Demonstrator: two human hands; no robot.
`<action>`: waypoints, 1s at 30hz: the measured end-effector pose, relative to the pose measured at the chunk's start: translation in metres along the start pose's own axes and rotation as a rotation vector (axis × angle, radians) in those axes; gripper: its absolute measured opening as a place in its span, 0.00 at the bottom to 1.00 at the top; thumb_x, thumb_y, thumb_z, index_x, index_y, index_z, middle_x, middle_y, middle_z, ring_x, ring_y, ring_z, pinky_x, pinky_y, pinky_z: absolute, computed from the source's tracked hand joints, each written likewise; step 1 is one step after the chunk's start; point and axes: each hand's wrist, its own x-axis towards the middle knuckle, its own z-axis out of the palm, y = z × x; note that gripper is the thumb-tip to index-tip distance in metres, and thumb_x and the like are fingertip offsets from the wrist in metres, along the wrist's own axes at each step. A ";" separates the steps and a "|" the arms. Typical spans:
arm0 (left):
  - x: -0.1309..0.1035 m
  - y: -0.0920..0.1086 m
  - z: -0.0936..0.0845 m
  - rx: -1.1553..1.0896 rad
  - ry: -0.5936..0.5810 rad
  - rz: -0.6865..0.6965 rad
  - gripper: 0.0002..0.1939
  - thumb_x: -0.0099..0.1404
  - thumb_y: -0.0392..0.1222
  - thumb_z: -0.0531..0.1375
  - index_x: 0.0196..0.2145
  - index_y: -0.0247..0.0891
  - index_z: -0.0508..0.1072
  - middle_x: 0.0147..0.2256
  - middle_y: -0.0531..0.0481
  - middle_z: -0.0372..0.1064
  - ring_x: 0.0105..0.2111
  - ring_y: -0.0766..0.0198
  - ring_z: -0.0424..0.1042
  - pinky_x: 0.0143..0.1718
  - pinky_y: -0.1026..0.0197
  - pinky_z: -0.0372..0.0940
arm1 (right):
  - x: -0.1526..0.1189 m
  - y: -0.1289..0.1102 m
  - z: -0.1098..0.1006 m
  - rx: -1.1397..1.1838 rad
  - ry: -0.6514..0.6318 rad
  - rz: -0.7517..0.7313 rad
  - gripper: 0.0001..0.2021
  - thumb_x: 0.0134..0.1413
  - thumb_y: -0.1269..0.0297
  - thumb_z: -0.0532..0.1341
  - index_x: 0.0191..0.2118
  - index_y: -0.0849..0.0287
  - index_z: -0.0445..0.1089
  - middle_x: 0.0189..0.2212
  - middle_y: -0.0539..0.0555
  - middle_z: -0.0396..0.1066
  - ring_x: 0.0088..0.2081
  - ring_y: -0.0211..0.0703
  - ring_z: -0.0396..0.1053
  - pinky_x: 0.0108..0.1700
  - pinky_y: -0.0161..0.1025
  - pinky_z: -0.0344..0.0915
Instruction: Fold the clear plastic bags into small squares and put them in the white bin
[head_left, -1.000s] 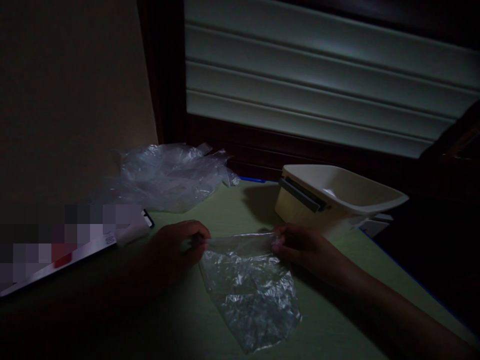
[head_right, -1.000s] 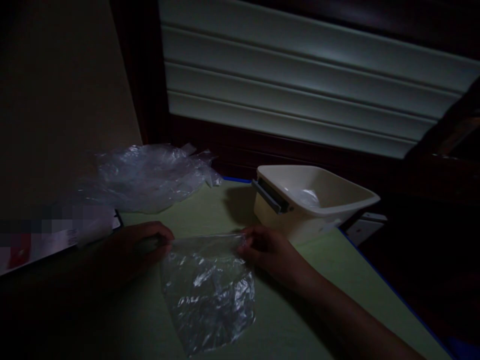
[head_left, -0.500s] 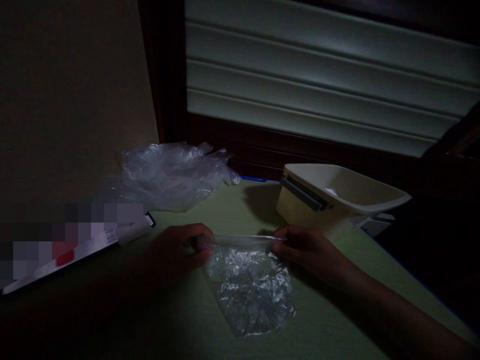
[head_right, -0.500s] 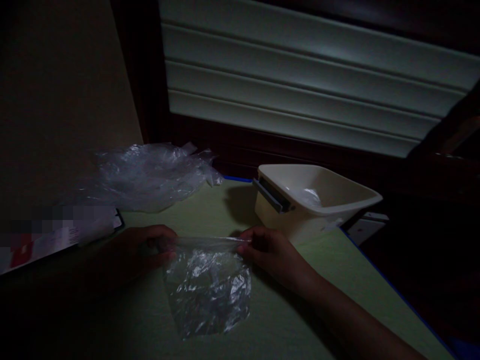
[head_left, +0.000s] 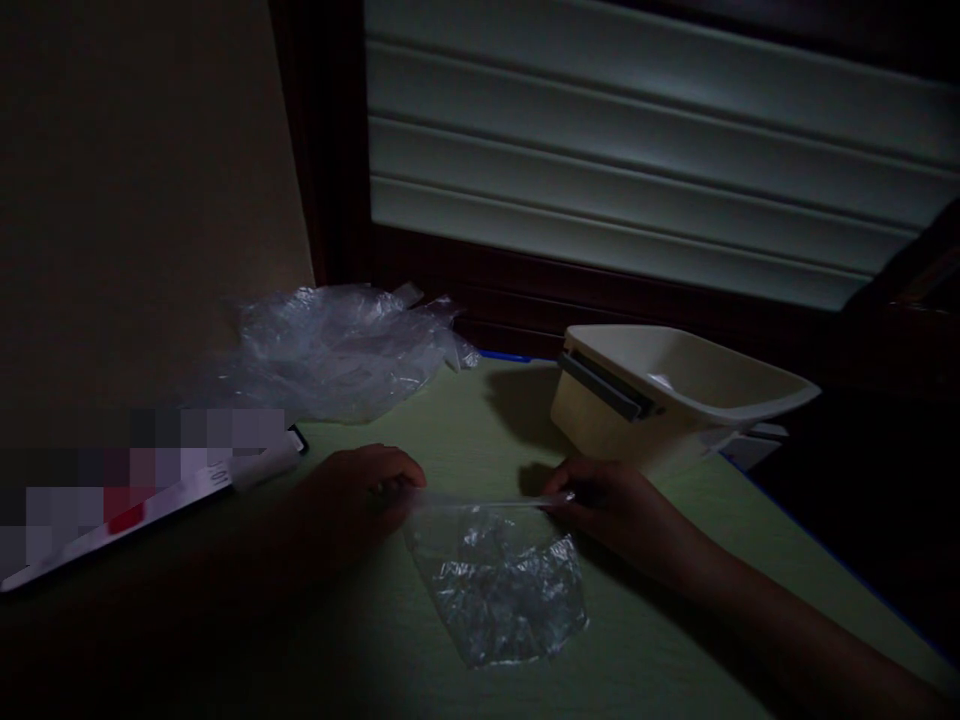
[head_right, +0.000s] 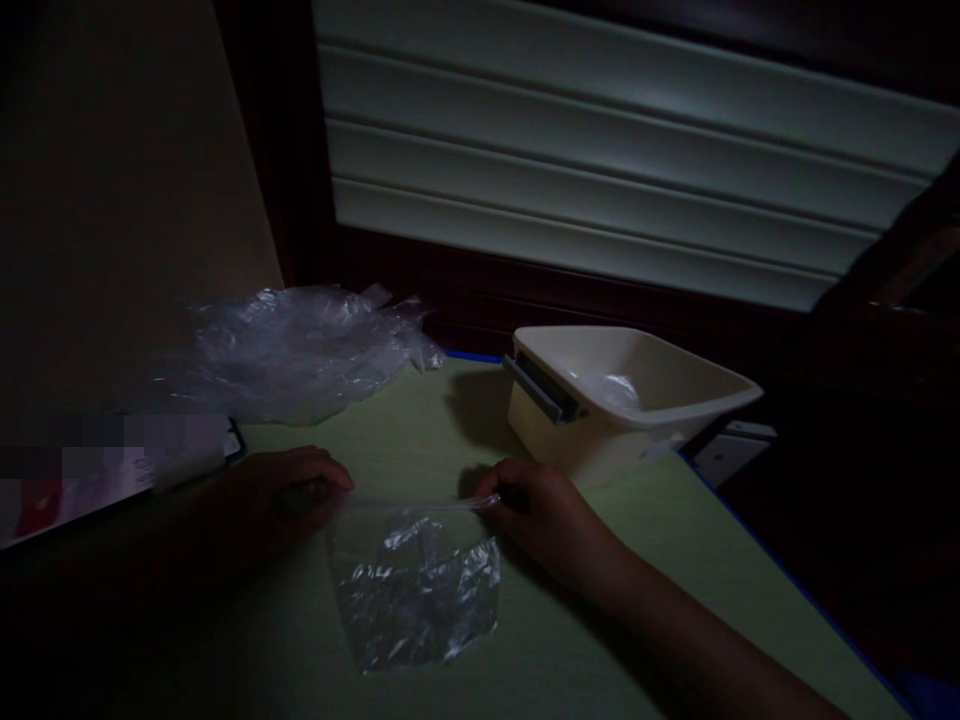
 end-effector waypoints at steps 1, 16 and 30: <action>-0.001 -0.001 0.000 0.024 -0.007 0.042 0.08 0.60 0.36 0.51 0.29 0.37 0.70 0.30 0.52 0.69 0.30 0.64 0.68 0.33 0.64 0.59 | 0.000 -0.001 0.000 -0.013 -0.003 -0.015 0.03 0.49 0.69 0.59 0.29 0.59 0.71 0.27 0.51 0.71 0.29 0.40 0.68 0.31 0.36 0.62; -0.006 0.004 -0.004 0.189 -0.151 0.265 0.15 0.69 0.38 0.43 0.29 0.37 0.64 0.31 0.50 0.62 0.32 0.61 0.61 0.33 0.60 0.57 | -0.011 -0.024 -0.008 -0.141 -0.093 -0.117 0.08 0.51 0.69 0.59 0.39 0.59 0.67 0.34 0.54 0.71 0.35 0.43 0.70 0.36 0.39 0.67; -0.012 0.010 -0.002 0.197 -0.031 0.534 0.13 0.58 0.25 0.48 0.39 0.37 0.62 0.40 0.46 0.64 0.39 0.58 0.64 0.40 0.57 0.60 | -0.019 -0.031 -0.005 -0.481 -0.195 -0.380 0.08 0.52 0.79 0.56 0.32 0.60 0.68 0.31 0.54 0.67 0.33 0.42 0.65 0.34 0.36 0.62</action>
